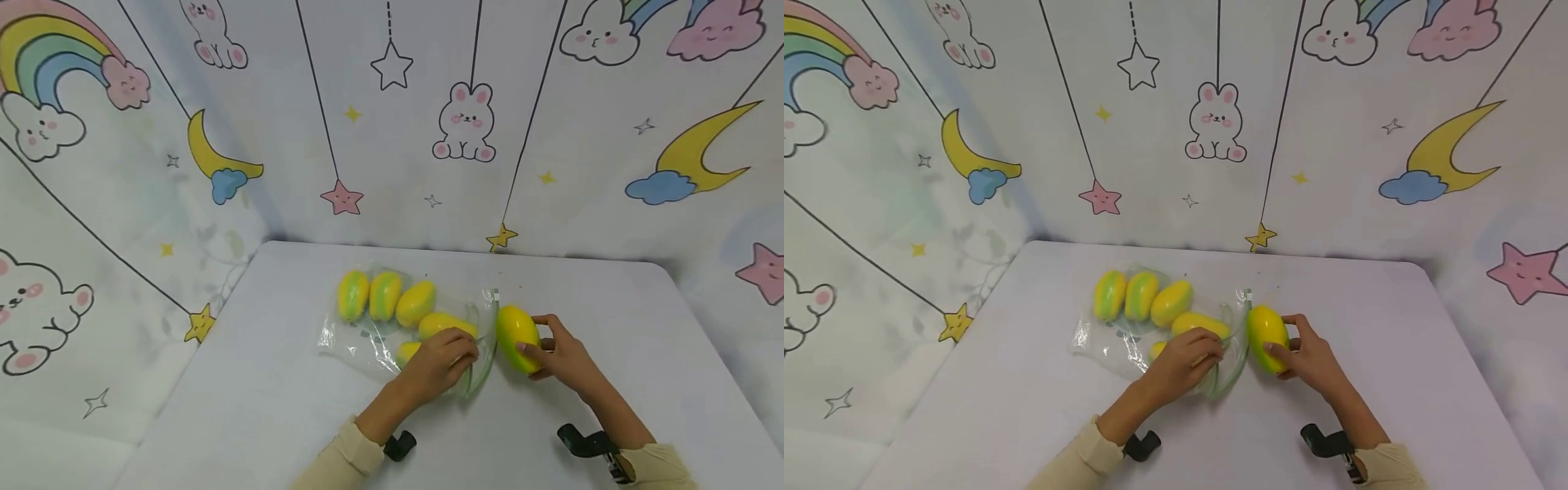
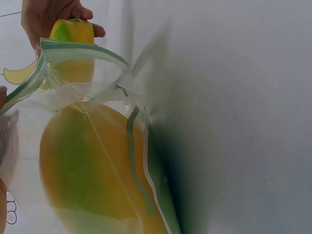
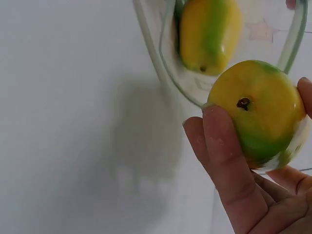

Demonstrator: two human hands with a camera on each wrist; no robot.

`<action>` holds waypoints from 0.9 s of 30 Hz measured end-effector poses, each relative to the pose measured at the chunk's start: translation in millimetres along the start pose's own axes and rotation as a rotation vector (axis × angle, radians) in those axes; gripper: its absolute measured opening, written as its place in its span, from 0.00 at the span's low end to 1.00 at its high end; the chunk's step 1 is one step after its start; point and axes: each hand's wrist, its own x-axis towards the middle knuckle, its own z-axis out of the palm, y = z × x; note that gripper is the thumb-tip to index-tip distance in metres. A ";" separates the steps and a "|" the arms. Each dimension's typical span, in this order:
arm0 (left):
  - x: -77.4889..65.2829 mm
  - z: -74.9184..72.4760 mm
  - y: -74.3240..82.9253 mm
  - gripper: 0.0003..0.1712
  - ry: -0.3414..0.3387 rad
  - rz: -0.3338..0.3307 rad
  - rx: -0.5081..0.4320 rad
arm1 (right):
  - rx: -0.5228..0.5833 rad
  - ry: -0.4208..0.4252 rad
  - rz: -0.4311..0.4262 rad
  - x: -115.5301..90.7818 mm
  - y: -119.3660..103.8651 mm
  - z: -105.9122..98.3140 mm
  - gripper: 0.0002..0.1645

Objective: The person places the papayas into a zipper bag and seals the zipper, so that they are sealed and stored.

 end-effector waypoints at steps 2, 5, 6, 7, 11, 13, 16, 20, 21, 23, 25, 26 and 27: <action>0.6 -1.3 0.8 0.06 0.000 -0.007 -0.004 | 0.032 -0.009 0.004 -2.5 0.0 6.7 0.46; 1.0 -2.1 1.5 0.06 0.003 -0.012 -0.015 | 0.050 -0.016 0.005 -3.4 0.5 14.2 0.46; 1.1 -2.2 1.8 0.06 0.004 -0.012 -0.018 | 0.056 -0.018 0.004 -3.3 0.6 16.0 0.45; 1.2 -2.1 2.1 0.06 0.004 -0.012 -0.020 | 0.058 -0.018 0.001 -3.1 0.9 17.4 0.45; 1.3 -0.9 2.8 0.05 -0.003 -0.014 -0.025 | 0.062 -0.016 -0.005 -2.5 1.7 22.4 0.43; 1.4 -0.4 3.5 0.05 -0.006 -0.013 -0.028 | 0.065 -0.020 -0.009 -2.1 1.3 25.5 0.43; 1.3 0.3 4.7 0.04 -0.007 -0.006 -0.024 | 0.089 -0.017 0.003 -0.4 -0.9 31.3 0.43; 1.5 1.3 6.9 0.05 0.011 0.021 -0.017 | 0.138 0.005 0.019 2.3 -5.3 36.4 0.44; 1.7 1.6 7.4 0.05 0.017 0.030 -0.012 | 0.149 0.011 0.021 3.0 -6.1 37.0 0.44; 2.1 2.1 8.0 0.06 0.025 0.040 -0.014 | 0.169 0.015 0.026 3.8 -7.0 37.6 0.43; 2.5 2.6 8.2 0.06 0.029 0.048 -0.011 | 0.192 0.012 0.029 4.1 -7.3 38.1 0.42; 2.6 2.8 8.3 0.06 0.028 0.049 -0.007 | 0.206 0.008 0.030 4.2 -7.4 38.4 0.42; 2.6 3.0 8.3 0.06 0.028 0.048 -0.007 | 0.220 -0.002 0.022 4.1 -7.5 38.7 0.41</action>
